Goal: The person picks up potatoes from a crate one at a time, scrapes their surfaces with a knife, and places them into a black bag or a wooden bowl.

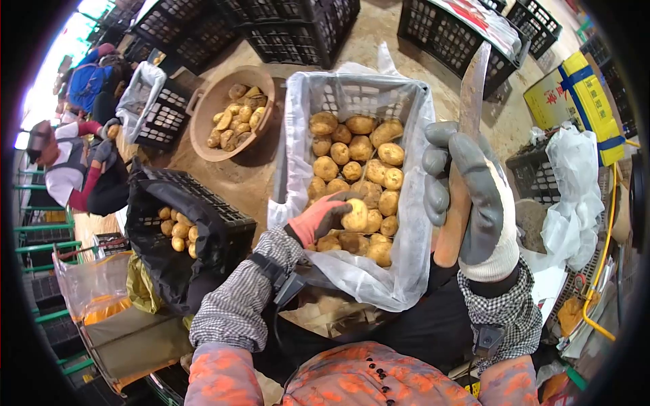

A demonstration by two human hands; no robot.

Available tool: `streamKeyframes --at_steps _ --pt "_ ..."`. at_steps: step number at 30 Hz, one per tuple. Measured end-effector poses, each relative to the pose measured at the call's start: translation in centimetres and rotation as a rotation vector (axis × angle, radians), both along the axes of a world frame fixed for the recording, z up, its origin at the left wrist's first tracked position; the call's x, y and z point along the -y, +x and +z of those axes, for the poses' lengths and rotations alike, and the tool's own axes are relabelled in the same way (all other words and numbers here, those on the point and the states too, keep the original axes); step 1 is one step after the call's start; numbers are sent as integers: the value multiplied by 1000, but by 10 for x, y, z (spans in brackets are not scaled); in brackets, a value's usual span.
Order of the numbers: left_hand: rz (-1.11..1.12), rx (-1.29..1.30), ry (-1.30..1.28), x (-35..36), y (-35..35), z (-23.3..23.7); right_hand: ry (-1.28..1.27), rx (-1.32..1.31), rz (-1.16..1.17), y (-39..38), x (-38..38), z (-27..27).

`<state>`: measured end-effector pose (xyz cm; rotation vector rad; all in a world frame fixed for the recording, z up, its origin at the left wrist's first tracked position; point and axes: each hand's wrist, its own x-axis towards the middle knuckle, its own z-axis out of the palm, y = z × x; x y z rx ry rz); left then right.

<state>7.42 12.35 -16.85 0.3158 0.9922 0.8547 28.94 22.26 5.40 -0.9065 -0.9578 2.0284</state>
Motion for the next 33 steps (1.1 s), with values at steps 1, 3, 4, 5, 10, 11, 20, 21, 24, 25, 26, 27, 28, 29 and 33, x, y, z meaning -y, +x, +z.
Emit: streamKeyframes --at_steps 1,3,4,5,10,11,20,21,24,25,26,27,28,29,33 --pt "37 81 124 4 -1 27 35 -13 -10 -3 2 0" --pt "151 210 225 21 2 71 55 -14 -21 -4 11 -3" --pt "237 219 295 34 3 109 74 -12 -28 -12 15 -1" --pt "253 201 315 42 5 126 79 -9 9 -13 17 -2" --pt "382 -55 650 75 -1 154 92 21 288 -35 43 -12" --pt "422 -70 553 73 -7 159 71 38 326 -44 43 -14" --pt "514 -290 524 75 -12 163 86 145 654 -59 53 -41" --pt "517 -405 504 75 -11 164 112 239 666 -61 55 -45" --pt "511 -513 503 79 -8 152 212 276 724 -63 57 -52" --pt "510 -504 497 79 -7 151 205 284 724 -63 58 -54" --pt "491 -577 459 79 -6 152 333 326 732 -63 59 -55" --pt "470 -650 419 80 -6 153 461 366 739 -62 61 -56" --pt "469 -645 413 82 -5 150 589 404 744 -59 63 -58" --pt "461 -658 398 83 -5 145 802 417 706 -57 63 -76" --pt "490 -528 418 75 1 149 403 376 764 -55 61 -57"
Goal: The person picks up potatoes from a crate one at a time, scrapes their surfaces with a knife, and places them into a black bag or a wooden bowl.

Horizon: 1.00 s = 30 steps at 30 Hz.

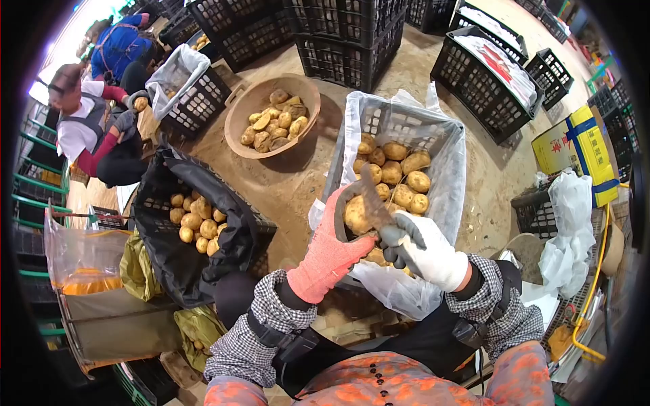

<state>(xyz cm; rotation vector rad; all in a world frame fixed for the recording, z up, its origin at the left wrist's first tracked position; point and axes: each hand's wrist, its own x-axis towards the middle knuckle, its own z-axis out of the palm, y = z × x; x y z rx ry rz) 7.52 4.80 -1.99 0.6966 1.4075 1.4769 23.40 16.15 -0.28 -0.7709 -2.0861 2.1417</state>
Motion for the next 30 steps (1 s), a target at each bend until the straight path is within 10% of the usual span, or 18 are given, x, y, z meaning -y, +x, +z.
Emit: streamKeyframes --at_steps 7,15,22,27,30 --pt "-69 244 -53 -4 6 22 -366 -77 -387 -2 11 1" --pt "-199 -698 72 -5 -1 5 -221 -15 -214 11 3 5" --pt "-250 -829 32 -1 0 0 -32 29 31 18 -7 -5" --pt "-191 140 -325 -4 4 19 -267 14 -84 17 0 -3" --pt "-102 183 -30 -6 15 13 -342 -18 -205 11 1 9"
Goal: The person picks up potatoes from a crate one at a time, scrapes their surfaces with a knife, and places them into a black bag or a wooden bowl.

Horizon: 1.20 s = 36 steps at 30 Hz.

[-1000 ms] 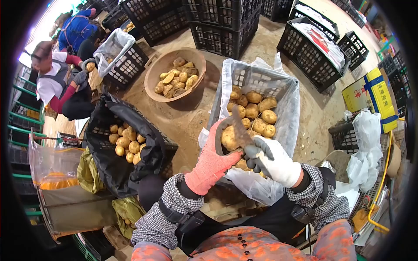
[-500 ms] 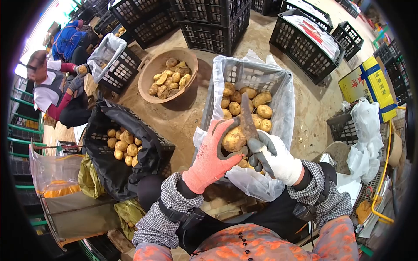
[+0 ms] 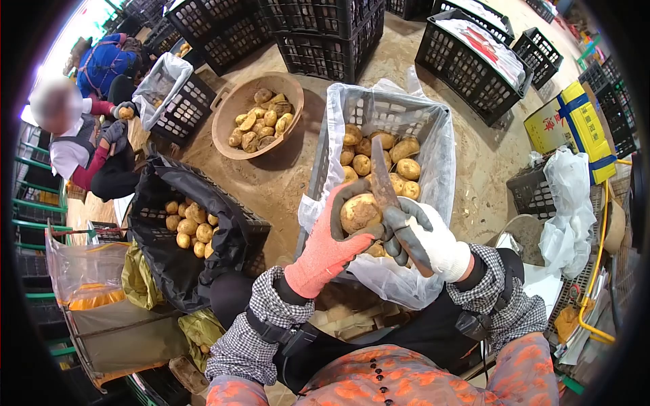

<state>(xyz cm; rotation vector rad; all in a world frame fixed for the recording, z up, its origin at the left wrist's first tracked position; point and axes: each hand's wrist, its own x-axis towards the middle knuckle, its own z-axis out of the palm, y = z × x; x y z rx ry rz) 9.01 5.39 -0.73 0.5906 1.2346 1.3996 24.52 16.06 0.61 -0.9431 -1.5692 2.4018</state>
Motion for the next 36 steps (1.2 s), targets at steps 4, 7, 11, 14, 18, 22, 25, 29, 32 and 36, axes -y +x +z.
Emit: streamKeyframes --at_steps 4,7,11,14,18,22,25,29,32,36 --pt "20 -349 215 -1 -5 -22 31 65 -24 -2 3 -3" --pt "12 -735 266 1 -5 -22 77 70 21 0 2 -9" --pt "-122 -670 73 5 -12 -24 494 -53 231 6 -4 -20" --pt "-97 -537 79 3 -4 -21 64 -29 163 6 4 -21" --pt "66 -716 289 0 2 -25 -35 0 -44 -2 13 -11" --pt "-13 -804 243 3 -2 -16 279 28 74 0 7 -11" --pt "-91 -900 244 6 -5 -19 306 31 141 3 8 -17" --pt "-97 -413 172 0 -2 -10 -101 -111 -117 -1 18 -15" --pt "-9 -134 178 1 1 -9 -7 -84 -66 1 6 -23" --pt "-28 -387 157 4 -3 -17 92 37 51 -1 1 -11"
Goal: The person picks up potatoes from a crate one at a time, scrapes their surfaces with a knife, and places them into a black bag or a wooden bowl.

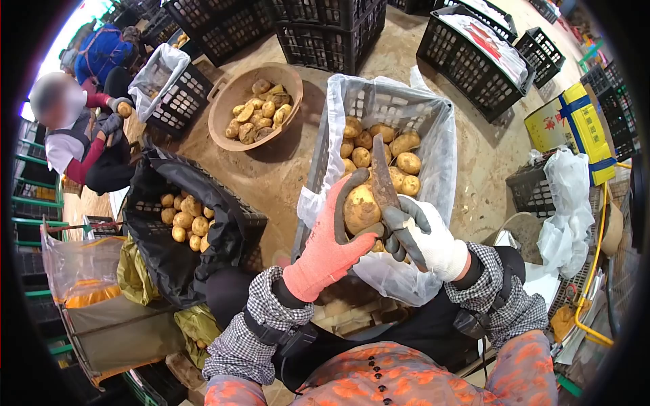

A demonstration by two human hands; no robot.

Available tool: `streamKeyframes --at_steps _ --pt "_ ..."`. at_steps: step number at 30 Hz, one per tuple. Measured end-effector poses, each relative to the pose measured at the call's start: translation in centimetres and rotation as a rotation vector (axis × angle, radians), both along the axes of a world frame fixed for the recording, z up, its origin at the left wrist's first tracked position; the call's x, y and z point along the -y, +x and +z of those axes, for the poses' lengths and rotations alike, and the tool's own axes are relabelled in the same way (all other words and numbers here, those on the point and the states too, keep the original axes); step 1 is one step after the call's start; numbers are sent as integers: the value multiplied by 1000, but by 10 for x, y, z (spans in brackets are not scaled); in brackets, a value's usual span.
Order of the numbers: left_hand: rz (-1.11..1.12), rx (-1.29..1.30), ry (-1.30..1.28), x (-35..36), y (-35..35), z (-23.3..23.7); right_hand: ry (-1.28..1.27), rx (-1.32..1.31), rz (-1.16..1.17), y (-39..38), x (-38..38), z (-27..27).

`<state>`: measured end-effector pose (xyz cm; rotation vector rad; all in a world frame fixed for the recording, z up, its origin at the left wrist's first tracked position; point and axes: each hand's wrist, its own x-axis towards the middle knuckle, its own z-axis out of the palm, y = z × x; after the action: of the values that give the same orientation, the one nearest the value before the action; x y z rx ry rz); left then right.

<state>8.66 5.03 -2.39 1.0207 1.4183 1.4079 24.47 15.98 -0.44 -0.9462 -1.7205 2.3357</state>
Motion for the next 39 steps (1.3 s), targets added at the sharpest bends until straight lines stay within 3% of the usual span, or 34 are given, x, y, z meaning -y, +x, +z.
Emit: streamKeyframes --at_steps 1,3,4,6,7,8,10,12,15,19,20,22,24,25,27,29,31,33,34,35,36,39 --pt "-1 2 -5 2 0 6 -8 14 1 1 1 -3" --pt "-28 229 -352 4 0 22 100 -16 72 0 0 -3" --pt "-27 231 -354 5 -3 17 211 -49 142 0 0 -3" --pt "-133 -161 -208 4 -9 5 158 -5 172 3 0 -7" --pt "-135 -163 -209 4 -6 4 106 39 200 4 2 -8" --pt "-73 -11 -153 4 -1 6 -98 -76 7 2 11 -7" --pt "-1 143 -93 4 0 5 -147 -64 -26 -1 13 -6" --pt "-19 -93 -61 5 -3 2 -123 -19 -25 -1 12 -7" --pt "-40 -56 -191 6 -2 10 -65 21 150 2 -1 -2" --pt "19 -258 -53 6 -2 0 -33 20 23 -1 5 -11" --pt "4 -287 -58 6 -2 1 37 -82 144 4 2 -18" --pt "-10 -318 -61 4 -3 2 -35 -54 135 3 3 -9" --pt "12 414 -161 3 -3 3 -103 -157 79 2 -3 -9" --pt "16 412 -159 4 -4 3 -142 -155 -20 1 -7 -7" --pt "26 701 -155 7 -9 4 -173 -51 -61 -3 -6 -3" --pt "-17 601 -156 9 -10 1 -189 -100 -20 -4 5 -12" --pt "74 303 -46 10 -4 -1 -227 -8 -21 -8 8 -8" --pt "106 349 -91 11 -7 -7 -178 -84 0 -4 3 -18" --pt "107 631 -119 12 -7 -4 -176 -86 0 -5 3 -17" --pt "107 914 -146 13 -8 -2 159 -54 124 -8 3 -14" --pt "108 915 -147 17 -7 -10 493 -20 247 -10 4 -12" --pt "52 857 -103 29 -4 -32 699 21 420 -15 5 -10"
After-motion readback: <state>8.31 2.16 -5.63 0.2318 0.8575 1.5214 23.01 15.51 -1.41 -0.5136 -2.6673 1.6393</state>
